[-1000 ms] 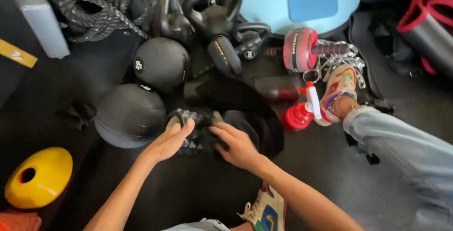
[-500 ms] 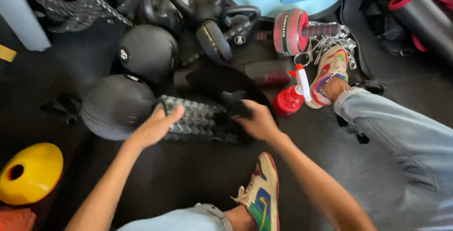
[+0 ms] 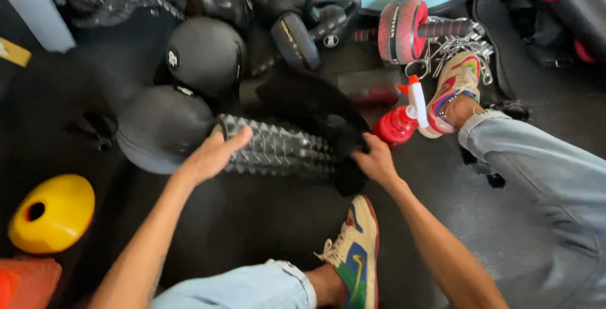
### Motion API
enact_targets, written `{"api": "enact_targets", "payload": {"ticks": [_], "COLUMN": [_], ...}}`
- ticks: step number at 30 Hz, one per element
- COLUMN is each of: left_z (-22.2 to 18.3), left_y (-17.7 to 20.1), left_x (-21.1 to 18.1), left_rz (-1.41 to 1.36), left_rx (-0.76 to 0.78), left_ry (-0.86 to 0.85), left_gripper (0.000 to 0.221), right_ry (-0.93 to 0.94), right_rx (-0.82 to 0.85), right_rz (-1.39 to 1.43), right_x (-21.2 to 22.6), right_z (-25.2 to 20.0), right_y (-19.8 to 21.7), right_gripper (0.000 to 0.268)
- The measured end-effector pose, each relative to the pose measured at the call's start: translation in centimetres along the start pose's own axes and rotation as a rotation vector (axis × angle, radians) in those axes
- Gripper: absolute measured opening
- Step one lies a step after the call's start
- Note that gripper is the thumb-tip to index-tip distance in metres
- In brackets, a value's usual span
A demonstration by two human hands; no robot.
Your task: The person wipes a black spiked foam roller using a black cloth, moving the cloth across the textured surface while sitting among gym equipment.
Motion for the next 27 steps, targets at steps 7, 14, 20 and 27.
{"api": "enact_targets", "payload": {"ticks": [7, 14, 20, 27], "left_z": [-0.4, 1.2, 0.3, -2.0], "left_y": [-0.8, -0.9, -1.2, -0.5], "left_x": [-0.8, 2.3, 1.7, -1.0], "left_rz": [-0.050, -0.174, -0.280, -0.386], "left_rx": [-0.050, -0.124, -0.164, -0.258], "left_ry": [0.046, 0.198, 0.192, 0.127], "left_gripper": [0.111, 0.119, 0.107, 0.094], "right_ry": [0.440, 0.687, 0.975, 0.982], "right_rx": [0.121, -0.023, 0.046, 0.443], "right_rz": [0.002, -0.279, -0.282, -0.290], "right_x": [18.2, 17.6, 16.0, 10.3], "right_z": [-1.0, -4.4, -6.5, -13.4], "right_y": [-3.5, -7.9, -8.2, -11.4], "right_gripper": [0.032, 0.066, 0.022, 0.028]}}
Point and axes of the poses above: each hand's wrist, its own z-axis towards the middle knuckle, its own y-axis out of the back of the hand, x = y × z, the point moved 8 cm from there along z, towards the middle knuckle, and after that the axes turned 4 degrees about z, right-handed, at the moved point
